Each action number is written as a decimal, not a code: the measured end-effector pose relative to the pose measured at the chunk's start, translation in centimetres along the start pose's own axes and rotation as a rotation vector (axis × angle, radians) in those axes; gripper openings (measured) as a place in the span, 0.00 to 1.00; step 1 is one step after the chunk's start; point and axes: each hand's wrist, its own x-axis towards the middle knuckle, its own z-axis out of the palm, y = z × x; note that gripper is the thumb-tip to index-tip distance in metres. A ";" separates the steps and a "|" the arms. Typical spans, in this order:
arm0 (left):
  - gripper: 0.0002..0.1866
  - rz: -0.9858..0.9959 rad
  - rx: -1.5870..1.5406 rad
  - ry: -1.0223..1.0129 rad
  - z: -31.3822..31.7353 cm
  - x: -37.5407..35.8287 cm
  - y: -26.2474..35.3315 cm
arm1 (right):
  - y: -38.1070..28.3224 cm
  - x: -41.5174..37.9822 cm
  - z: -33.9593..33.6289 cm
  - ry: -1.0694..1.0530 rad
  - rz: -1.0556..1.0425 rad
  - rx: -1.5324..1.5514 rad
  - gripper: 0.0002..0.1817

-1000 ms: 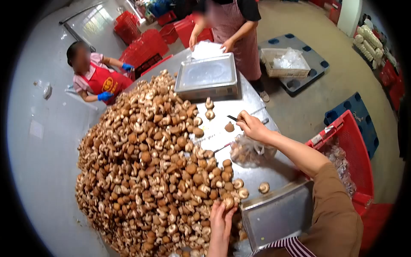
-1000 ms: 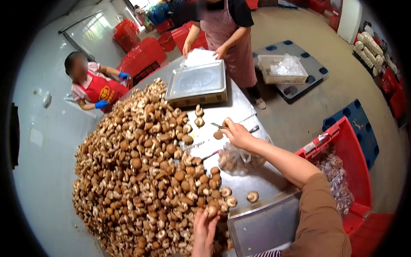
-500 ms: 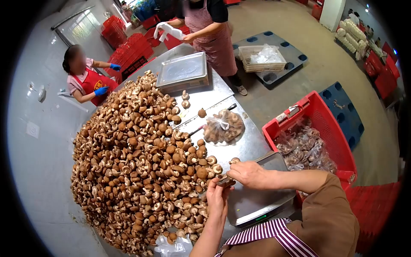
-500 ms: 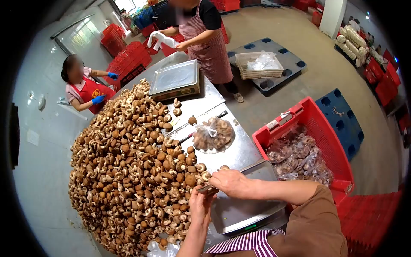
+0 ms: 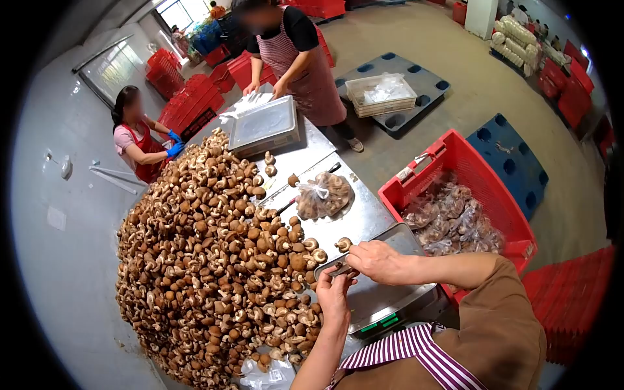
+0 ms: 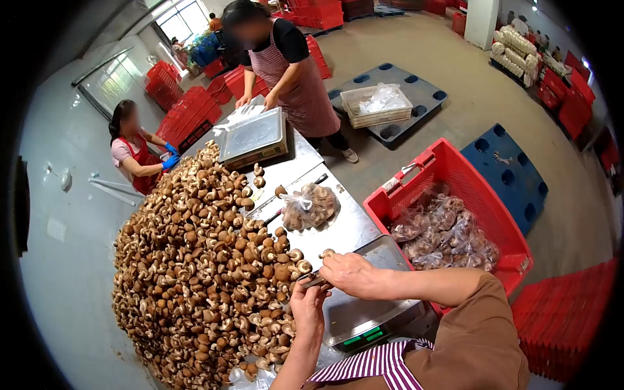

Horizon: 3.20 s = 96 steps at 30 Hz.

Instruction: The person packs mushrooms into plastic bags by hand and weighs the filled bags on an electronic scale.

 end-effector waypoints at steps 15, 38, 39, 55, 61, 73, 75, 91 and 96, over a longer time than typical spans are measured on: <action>0.12 0.079 0.014 0.004 -2.1 -0.1 0.5 | 9.2 -1.0 6.6 -0.088 0.376 0.060 0.06; 0.40 0.439 0.067 0.594 -25.1 -9.5 4.0 | -5.8 2.0 7.4 0.028 0.181 0.496 0.11; 0.38 0.448 0.091 0.618 -26.3 -10.4 3.1 | -8.1 1.1 7.0 -0.011 0.205 0.626 0.11; 0.10 0.194 0.818 0.160 -25.7 -15.8 -11.6 | -20.8 -5.6 10.6 -0.495 0.313 0.513 0.26; 0.05 0.008 0.225 0.058 -27.5 -21.3 -6.2 | -22.7 -5.2 11.8 -0.367 -0.023 0.416 0.38; 0.06 0.113 -0.258 0.207 -31.9 -21.8 -3.2 | -24.5 -3.0 15.0 -0.645 0.490 0.924 0.42; 0.07 0.108 -0.287 0.208 -32.2 -21.7 -2.6 | -24.3 -2.7 15.2 -0.701 0.475 0.884 0.33; 0.08 0.812 1.298 -0.242 -26.5 -22.3 -4.2 | -23.1 -3.8 17.7 -0.692 0.689 0.648 0.43; 0.16 0.591 0.964 -0.003 -28.0 -23.3 -2.6 | -23.9 -7.3 20.5 -0.651 0.533 0.733 0.18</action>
